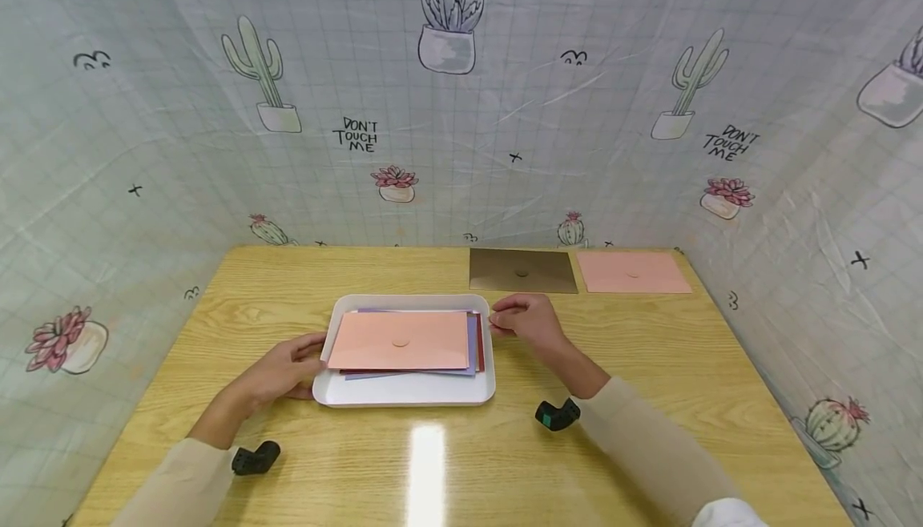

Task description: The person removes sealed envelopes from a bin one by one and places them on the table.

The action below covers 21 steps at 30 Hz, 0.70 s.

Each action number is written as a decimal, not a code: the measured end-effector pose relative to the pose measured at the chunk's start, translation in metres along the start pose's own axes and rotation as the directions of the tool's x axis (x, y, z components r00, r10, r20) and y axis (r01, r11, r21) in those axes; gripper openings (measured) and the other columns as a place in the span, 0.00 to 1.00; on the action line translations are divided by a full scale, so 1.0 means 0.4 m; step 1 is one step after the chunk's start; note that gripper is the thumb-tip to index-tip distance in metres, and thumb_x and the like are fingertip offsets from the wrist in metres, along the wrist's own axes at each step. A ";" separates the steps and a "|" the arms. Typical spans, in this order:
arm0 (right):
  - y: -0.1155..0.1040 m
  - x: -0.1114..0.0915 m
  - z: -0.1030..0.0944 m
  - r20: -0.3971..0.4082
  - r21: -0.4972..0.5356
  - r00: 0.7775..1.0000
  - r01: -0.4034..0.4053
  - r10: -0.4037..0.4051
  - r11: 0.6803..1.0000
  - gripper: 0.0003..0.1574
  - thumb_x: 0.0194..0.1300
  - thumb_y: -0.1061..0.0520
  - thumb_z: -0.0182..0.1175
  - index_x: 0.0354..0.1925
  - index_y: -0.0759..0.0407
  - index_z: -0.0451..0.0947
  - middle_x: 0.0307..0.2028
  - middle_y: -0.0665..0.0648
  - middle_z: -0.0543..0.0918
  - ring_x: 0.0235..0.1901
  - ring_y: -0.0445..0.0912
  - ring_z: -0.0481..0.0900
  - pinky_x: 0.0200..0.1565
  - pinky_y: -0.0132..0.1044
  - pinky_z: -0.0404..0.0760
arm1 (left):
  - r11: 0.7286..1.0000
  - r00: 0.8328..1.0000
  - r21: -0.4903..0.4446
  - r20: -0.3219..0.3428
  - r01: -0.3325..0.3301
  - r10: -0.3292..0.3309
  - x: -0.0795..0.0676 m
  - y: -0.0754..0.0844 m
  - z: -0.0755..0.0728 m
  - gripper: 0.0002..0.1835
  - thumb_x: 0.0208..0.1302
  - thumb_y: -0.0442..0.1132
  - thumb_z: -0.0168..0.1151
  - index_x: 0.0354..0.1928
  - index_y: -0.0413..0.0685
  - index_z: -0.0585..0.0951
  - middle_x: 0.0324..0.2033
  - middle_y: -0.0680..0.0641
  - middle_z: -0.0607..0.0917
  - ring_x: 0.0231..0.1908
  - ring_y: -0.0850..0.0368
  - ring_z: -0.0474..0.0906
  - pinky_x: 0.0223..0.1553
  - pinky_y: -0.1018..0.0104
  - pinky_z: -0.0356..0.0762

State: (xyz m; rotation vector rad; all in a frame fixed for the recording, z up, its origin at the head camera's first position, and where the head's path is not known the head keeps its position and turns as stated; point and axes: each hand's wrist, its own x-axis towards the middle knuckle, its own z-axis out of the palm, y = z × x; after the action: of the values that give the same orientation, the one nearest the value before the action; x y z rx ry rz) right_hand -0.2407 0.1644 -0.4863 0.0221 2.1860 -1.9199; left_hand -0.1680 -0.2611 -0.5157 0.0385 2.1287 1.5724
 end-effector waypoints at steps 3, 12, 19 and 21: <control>-0.008 -0.010 0.019 0.042 -0.014 0.999 -0.022 0.022 1.000 0.16 0.67 0.71 0.65 0.52 0.78 0.81 0.42 0.71 0.89 0.33 0.46 0.90 0.47 0.45 0.91 | 1.000 1.000 0.003 -0.006 0.008 -0.008 -0.002 0.001 0.001 0.42 0.77 0.40 0.58 0.83 0.37 0.48 0.82 0.29 0.50 0.62 0.45 0.79 0.50 0.55 0.89; -0.010 -0.028 0.062 0.113 -0.068 0.991 -0.066 0.073 0.996 0.17 0.67 0.71 0.65 0.54 0.77 0.82 0.42 0.68 0.90 0.36 0.45 0.90 0.44 0.38 0.91 | 1.000 1.000 0.009 -0.010 0.006 -0.006 -0.002 0.003 0.004 0.42 0.77 0.39 0.58 0.83 0.38 0.49 0.82 0.30 0.50 0.62 0.43 0.80 0.49 0.55 0.89; -0.016 -0.042 0.082 0.144 -0.060 0.985 -0.088 0.096 0.994 0.19 0.68 0.72 0.63 0.56 0.76 0.81 0.46 0.70 0.89 0.41 0.49 0.91 0.48 0.41 0.91 | 1.000 1.000 0.009 0.003 0.002 -0.002 -0.004 0.005 0.003 0.43 0.78 0.40 0.58 0.83 0.38 0.47 0.82 0.29 0.48 0.64 0.41 0.78 0.50 0.55 0.89; -0.018 -0.045 0.085 0.151 -0.075 0.982 -0.099 0.109 0.992 0.19 0.69 0.72 0.62 0.57 0.75 0.80 0.46 0.69 0.89 0.42 0.49 0.91 0.49 0.41 0.90 | 1.000 1.000 0.007 -0.001 0.005 -0.005 -0.005 0.005 0.004 0.42 0.77 0.40 0.58 0.83 0.38 0.47 0.82 0.29 0.49 0.64 0.41 0.78 0.50 0.55 0.89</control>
State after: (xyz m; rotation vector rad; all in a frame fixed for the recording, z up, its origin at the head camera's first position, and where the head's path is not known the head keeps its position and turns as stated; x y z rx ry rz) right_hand -0.2190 0.1326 -0.4800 -0.0233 2.1025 -1.7307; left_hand -0.1662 -0.2596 -0.5134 0.0353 2.1333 1.5628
